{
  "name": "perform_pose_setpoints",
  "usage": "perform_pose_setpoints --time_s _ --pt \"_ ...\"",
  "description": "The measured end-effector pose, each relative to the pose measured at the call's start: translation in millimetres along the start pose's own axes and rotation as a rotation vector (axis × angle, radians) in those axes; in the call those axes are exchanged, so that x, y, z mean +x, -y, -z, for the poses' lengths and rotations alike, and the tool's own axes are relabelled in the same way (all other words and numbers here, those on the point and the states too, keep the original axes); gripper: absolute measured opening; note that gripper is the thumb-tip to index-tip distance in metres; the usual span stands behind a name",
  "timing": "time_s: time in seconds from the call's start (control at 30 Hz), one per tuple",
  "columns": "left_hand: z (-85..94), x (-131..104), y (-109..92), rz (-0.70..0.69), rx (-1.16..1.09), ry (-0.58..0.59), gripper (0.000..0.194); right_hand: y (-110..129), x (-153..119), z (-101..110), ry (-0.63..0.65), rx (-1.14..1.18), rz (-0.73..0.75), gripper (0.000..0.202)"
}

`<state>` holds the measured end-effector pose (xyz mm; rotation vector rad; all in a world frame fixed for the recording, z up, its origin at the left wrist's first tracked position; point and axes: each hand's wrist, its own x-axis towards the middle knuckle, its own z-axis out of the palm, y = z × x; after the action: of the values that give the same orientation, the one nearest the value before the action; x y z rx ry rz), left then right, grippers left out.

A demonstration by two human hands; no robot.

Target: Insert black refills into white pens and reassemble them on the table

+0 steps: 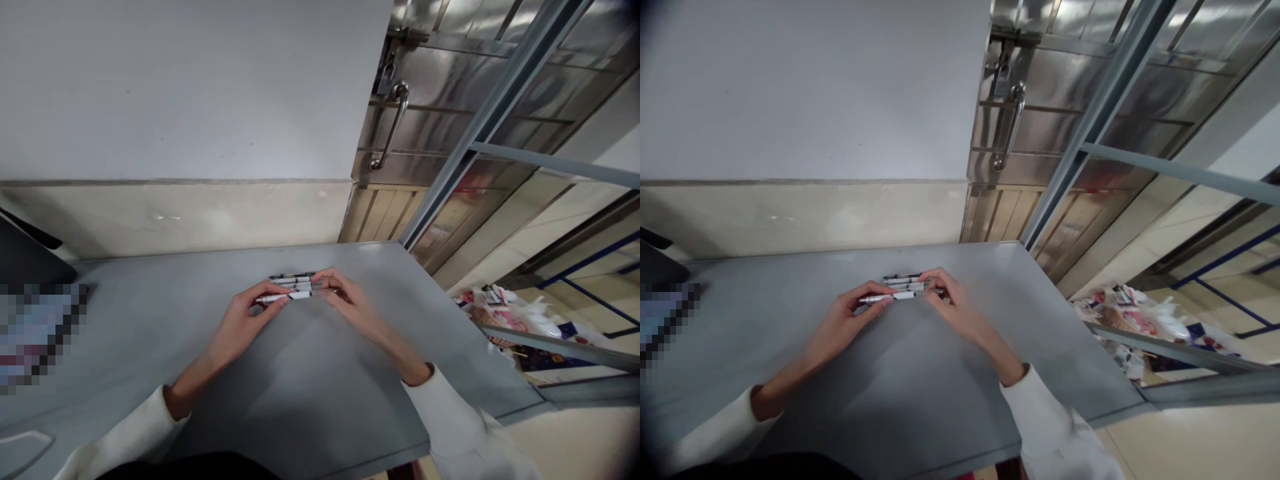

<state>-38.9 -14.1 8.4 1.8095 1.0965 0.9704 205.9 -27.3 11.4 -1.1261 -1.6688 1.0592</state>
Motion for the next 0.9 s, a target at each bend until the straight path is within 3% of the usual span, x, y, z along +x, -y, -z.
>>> perform_pose_setpoints --time_s 0.17,0.37,0.53,0.73,0.9 --pt "0.1 -0.1 2.6 -0.017 0.006 0.017 0.023 1.8 0.0 -0.9 0.001 0.016 -0.081 0.031" --pt "0.5 -0.3 2.2 -0.01 0.008 0.02 0.024 4.9 0.2 -1.5 0.016 0.006 -0.01 0.027" --pt "-0.1 0.3 2.5 -0.014 0.019 0.033 0.023 3.7 0.5 -2.3 0.031 0.026 -0.092 0.036" --pt "0.2 0.2 4.4 -0.015 0.016 0.011 0.023 6.1 1.5 -1.6 0.025 0.015 0.005 0.031" --pt "1.5 -1.1 5.8 -0.106 0.086 -0.007 0.02 7.3 -0.6 -1.3 0.063 0.038 -0.043 0.032"
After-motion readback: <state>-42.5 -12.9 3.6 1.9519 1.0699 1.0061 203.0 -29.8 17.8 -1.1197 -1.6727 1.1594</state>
